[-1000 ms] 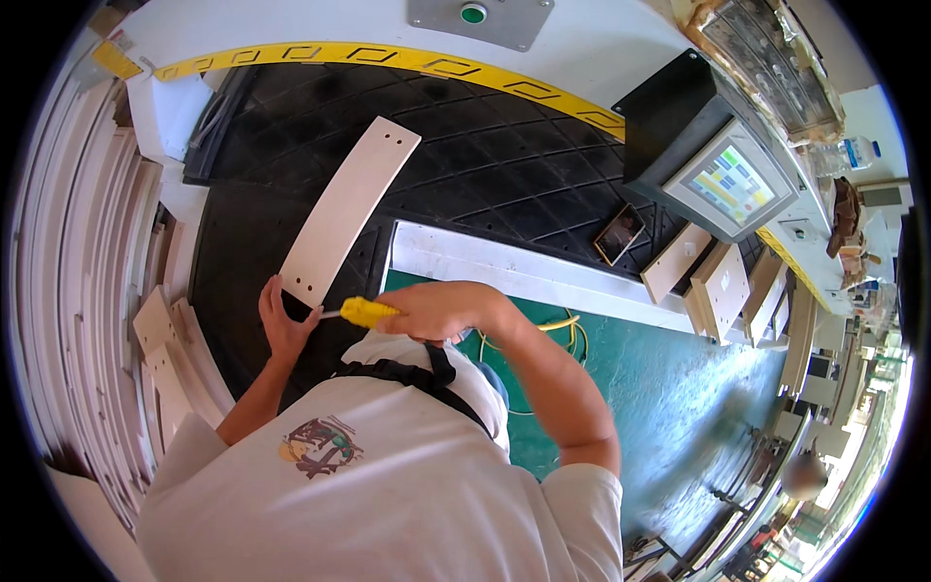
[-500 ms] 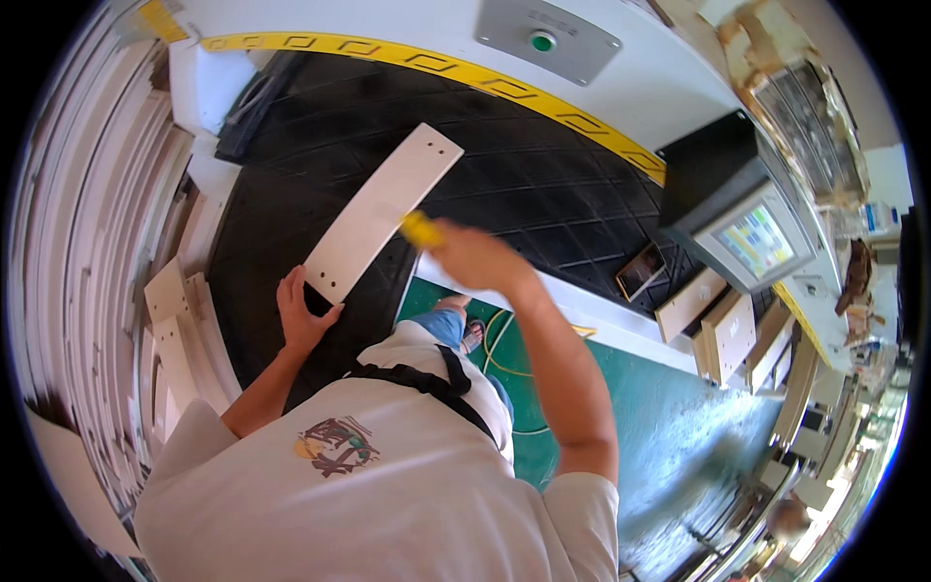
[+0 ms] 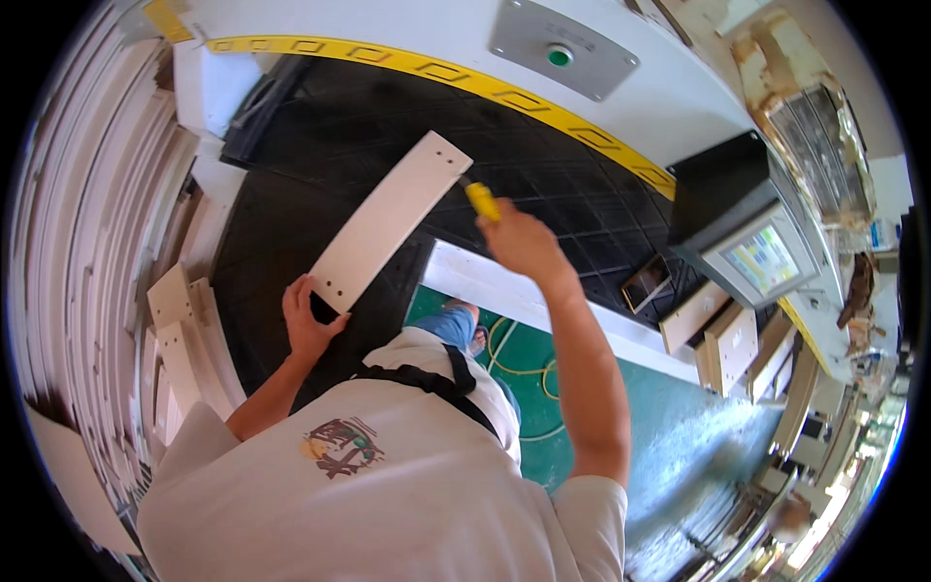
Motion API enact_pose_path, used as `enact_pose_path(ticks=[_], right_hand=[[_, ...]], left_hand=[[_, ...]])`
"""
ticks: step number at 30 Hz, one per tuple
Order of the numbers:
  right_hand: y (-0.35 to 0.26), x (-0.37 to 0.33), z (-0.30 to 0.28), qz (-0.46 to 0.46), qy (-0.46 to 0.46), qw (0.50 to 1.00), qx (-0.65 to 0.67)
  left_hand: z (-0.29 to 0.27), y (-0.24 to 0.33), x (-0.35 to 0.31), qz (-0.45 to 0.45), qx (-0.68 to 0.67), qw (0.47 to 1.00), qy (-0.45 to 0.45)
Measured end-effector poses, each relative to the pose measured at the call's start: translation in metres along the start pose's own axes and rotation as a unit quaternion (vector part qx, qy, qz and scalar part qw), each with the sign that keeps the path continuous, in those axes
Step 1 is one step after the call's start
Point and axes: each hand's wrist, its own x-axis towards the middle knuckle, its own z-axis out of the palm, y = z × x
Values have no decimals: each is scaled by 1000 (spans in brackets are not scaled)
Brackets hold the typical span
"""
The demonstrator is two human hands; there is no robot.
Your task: The person uses a yellow air blow gun to clean dust and debris from the surfaces and edges of rectangular wooden parts. They handle the parts one at a time, turning them over to treat different sides, and stack the cleaned pieces on a nearby table.
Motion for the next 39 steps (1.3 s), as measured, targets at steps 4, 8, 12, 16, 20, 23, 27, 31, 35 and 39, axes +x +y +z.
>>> enact_pose_path(ticks=[4, 8, 12, 16, 20, 23, 27, 31, 35, 39], right_hand=[[-8, -21, -3, -99, -370, 898, 219], [40, 4, 62, 126, 178, 911, 349], [12, -20, 49, 71, 93, 870, 479], [-9, -42, 60, 39, -17, 837, 545], [-18, -71, 57, 31, -209, 819, 533], [2, -74, 99, 123, -43, 702, 700], [-2, -85, 107, 105, -50, 534, 838], [-2, -102, 145, 54, -128, 441, 887], [-4, -106, 131, 65, -138, 437, 886], [-7, -107, 122, 52, -146, 457, 876]], left_hand=[[-1, 7, 1, -8, 44, 999, -4], [-1, 12, 7, 5, 25, 1000, 1], [5, 8, 9, -4, 32, 999, 37], [20, 13, 37, -9, 40, 995, 88], [38, 13, 66, -54, 45, 991, 112], [56, 11, 104, -34, 69, 986, 145], [84, 1, 150, -42, 103, 973, 200], [99, -14, 186, -37, 97, 972, 209], [105, -24, 211, -37, 105, 973, 203], [106, -32, 227, -20, 98, 976, 192]])
